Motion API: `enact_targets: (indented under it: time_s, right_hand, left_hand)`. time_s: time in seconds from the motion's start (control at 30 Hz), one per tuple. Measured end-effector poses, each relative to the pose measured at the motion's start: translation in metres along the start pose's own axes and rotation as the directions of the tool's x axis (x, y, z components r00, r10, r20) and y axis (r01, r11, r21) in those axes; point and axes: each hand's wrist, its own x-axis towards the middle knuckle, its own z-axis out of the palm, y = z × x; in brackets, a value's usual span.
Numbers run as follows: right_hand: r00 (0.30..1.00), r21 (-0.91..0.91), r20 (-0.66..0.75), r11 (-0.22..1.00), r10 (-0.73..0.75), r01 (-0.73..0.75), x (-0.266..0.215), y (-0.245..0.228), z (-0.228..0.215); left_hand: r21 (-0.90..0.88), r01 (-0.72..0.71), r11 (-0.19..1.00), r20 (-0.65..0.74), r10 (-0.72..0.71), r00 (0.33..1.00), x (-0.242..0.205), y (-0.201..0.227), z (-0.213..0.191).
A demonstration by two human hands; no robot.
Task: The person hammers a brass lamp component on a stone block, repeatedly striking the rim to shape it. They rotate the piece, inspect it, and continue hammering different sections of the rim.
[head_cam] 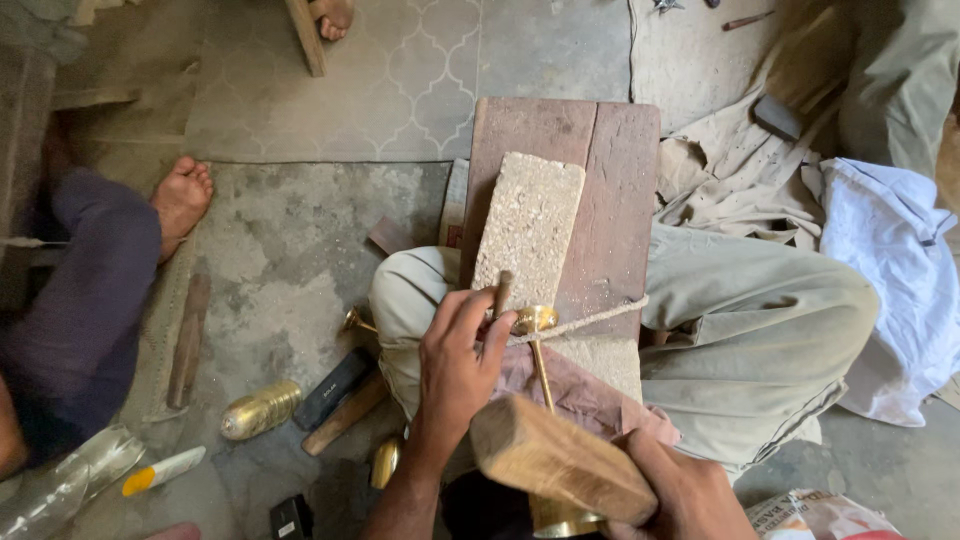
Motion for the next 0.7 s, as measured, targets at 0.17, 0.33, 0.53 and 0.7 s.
enact_targets:
  time_s: [0.17, 0.33, 0.53, 0.7]
  right_hand:
    - [0.984, 0.094, 0.179, 0.996, -0.022, 0.005, 0.011, 0.009, -0.007]
    - [0.934, -0.086, 0.352, 0.991, -0.068, 0.104, 0.021, 0.009, -0.011]
    - [0.908, -0.057, 0.245, 0.929, -0.341, 0.365, 0.034, -0.014, -0.022]
    - [0.909, -0.089, 0.371, 0.967, -0.190, 0.239, 0.038, -0.017, -0.029]
  left_hand:
    - [0.206, 0.083, 0.975, 0.252, -0.135, 0.958, -0.005, -0.002, -0.014]
    - [0.366, -0.034, 0.930, 0.343, -0.100, 0.934, -0.008, -0.017, -0.002]
    - [0.256, -0.070, 0.964, 0.308, -0.013, 0.951, 0.012, -0.033, 0.005]
    - [0.137, -0.129, 0.982, 0.253, 0.091, 0.963, 0.016, -0.025, -0.005]
